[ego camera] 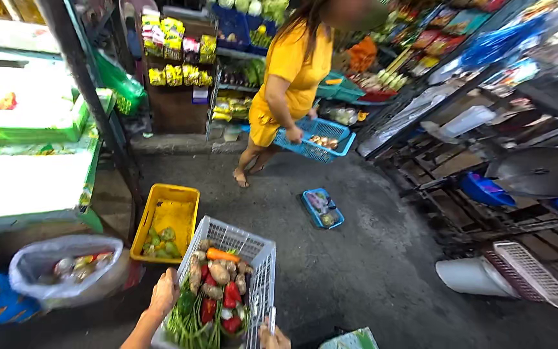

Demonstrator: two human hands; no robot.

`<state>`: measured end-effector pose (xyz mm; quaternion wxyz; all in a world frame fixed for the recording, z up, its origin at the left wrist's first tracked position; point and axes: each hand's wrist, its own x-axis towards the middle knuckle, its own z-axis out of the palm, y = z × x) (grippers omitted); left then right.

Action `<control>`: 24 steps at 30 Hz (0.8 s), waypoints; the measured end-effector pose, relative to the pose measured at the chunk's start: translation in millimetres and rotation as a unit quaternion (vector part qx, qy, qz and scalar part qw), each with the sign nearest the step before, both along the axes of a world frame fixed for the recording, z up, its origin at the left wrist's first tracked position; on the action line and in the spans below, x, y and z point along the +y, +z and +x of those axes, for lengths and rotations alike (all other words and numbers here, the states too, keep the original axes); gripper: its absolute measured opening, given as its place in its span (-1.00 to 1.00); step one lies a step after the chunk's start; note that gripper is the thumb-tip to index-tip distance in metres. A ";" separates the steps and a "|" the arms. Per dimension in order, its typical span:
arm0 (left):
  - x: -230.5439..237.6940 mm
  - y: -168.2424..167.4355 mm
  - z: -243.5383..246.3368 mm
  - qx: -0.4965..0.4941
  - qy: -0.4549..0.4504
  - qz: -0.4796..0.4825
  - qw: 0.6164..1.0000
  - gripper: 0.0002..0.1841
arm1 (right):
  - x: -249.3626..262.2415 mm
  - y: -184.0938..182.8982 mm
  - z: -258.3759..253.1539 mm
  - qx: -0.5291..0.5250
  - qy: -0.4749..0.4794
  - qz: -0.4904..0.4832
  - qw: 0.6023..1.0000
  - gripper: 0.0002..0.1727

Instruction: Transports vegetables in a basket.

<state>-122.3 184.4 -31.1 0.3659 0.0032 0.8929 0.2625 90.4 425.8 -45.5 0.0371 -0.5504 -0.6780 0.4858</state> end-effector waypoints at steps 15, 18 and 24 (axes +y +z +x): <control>-150.7 -18.2 138.5 -0.003 0.371 0.052 0.927 -0.65 | -66.1 -3.5 -62.2 0.011 0.315 -0.011 0.949 -0.69; -187.7 -17.2 186.8 -0.002 0.450 0.048 0.892 -0.64 | -105.0 -7.2 -78.6 0.007 0.402 -0.013 0.916 -0.69; -255.1 -20.7 293.6 0.020 0.609 0.048 0.792 -0.62 | -209.7 -5.7 -85.4 0.012 0.579 -0.010 0.815 -0.70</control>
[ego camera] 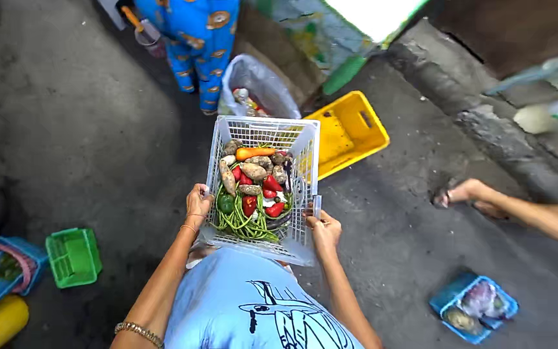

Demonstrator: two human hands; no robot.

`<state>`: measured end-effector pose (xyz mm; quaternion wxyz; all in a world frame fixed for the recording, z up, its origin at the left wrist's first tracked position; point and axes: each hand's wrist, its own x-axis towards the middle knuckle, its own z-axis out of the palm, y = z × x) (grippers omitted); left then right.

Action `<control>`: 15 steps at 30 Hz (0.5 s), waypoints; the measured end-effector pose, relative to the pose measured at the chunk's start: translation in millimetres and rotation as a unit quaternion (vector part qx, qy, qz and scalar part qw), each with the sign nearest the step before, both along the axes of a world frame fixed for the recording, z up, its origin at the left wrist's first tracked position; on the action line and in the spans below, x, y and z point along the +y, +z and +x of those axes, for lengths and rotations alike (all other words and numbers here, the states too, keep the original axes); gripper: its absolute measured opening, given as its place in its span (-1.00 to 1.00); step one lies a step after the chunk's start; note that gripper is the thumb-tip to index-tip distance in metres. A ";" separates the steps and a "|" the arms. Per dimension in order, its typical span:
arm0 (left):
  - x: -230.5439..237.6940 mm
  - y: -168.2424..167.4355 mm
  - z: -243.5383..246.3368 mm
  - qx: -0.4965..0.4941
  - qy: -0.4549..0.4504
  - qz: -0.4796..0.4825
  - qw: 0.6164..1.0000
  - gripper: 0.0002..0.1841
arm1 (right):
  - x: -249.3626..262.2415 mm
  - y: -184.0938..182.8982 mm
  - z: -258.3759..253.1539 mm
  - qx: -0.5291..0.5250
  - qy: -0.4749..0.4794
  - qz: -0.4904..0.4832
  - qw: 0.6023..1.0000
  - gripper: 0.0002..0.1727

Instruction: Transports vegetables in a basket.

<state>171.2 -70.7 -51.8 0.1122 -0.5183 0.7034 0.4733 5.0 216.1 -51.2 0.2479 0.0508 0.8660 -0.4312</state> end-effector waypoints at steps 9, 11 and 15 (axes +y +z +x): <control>-116.8 -17.8 148.3 0.029 0.250 0.016 0.968 -0.63 | -197.0 7.3 63.3 0.005 0.172 0.003 0.985 -0.68; -142.6 -18.9 178.1 0.035 0.297 0.013 0.954 -0.63 | -242.2 4.4 81.2 0.013 0.205 -0.016 0.979 -0.71; -173.0 -11.9 233.2 0.046 0.396 -0.007 0.917 -0.62 | -324.8 13.8 114.5 0.020 0.285 -0.063 0.956 -0.80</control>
